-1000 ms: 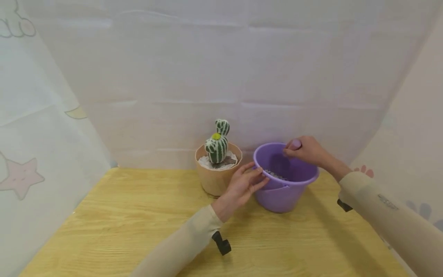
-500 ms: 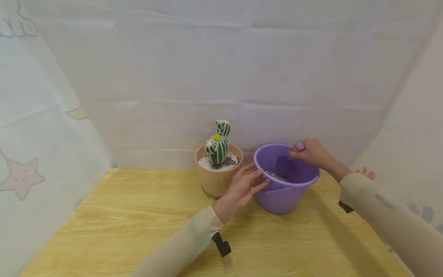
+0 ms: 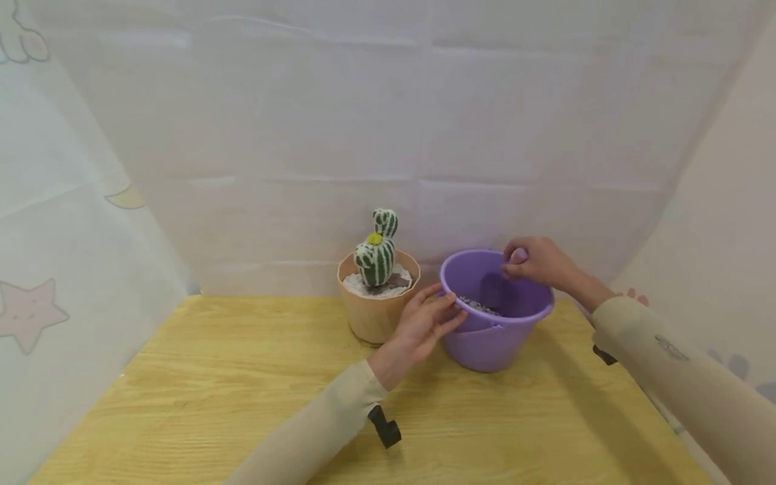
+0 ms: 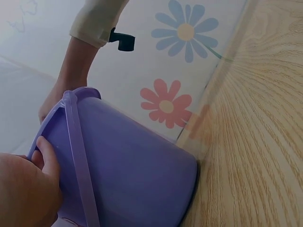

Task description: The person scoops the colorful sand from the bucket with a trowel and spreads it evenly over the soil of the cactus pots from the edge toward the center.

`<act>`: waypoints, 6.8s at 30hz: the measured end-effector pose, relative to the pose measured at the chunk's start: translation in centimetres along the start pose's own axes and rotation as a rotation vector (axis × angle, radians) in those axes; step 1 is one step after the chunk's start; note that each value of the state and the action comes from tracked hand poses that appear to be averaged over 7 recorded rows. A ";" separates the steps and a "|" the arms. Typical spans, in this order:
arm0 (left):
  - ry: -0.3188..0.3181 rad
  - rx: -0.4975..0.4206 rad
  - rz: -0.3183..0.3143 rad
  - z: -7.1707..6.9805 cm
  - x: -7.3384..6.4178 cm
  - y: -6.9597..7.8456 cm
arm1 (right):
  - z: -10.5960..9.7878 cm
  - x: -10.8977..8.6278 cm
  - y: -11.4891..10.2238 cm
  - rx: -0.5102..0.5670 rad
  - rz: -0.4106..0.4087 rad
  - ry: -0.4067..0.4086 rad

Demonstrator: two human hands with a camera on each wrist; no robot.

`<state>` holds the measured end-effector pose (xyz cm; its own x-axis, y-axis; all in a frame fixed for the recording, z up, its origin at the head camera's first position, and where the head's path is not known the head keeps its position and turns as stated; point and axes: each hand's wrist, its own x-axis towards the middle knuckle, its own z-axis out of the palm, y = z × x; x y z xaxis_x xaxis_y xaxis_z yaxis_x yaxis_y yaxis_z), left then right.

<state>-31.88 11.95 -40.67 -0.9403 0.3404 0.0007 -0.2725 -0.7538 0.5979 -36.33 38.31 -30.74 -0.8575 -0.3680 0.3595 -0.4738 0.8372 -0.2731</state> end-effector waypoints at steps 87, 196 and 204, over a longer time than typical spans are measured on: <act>0.032 -0.026 -0.012 0.0 -0.1 -0.1 | -0.3 -5.4 -0.5 1.141 0.261 -0.194; 0.035 0.207 -0.070 0.4 -1.2 1.5 | -0.3 -4.9 -2.6 1.718 0.435 0.108; 0.048 0.263 -0.065 0.7 -2.0 1.6 | -0.1 -5.0 -2.7 1.764 0.421 0.094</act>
<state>-30.31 10.48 -39.16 -0.9330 0.3511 -0.0787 -0.2757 -0.5570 0.7834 -30.75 37.92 -31.66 -0.9795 -0.1947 0.0507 0.0611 -0.5279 -0.8471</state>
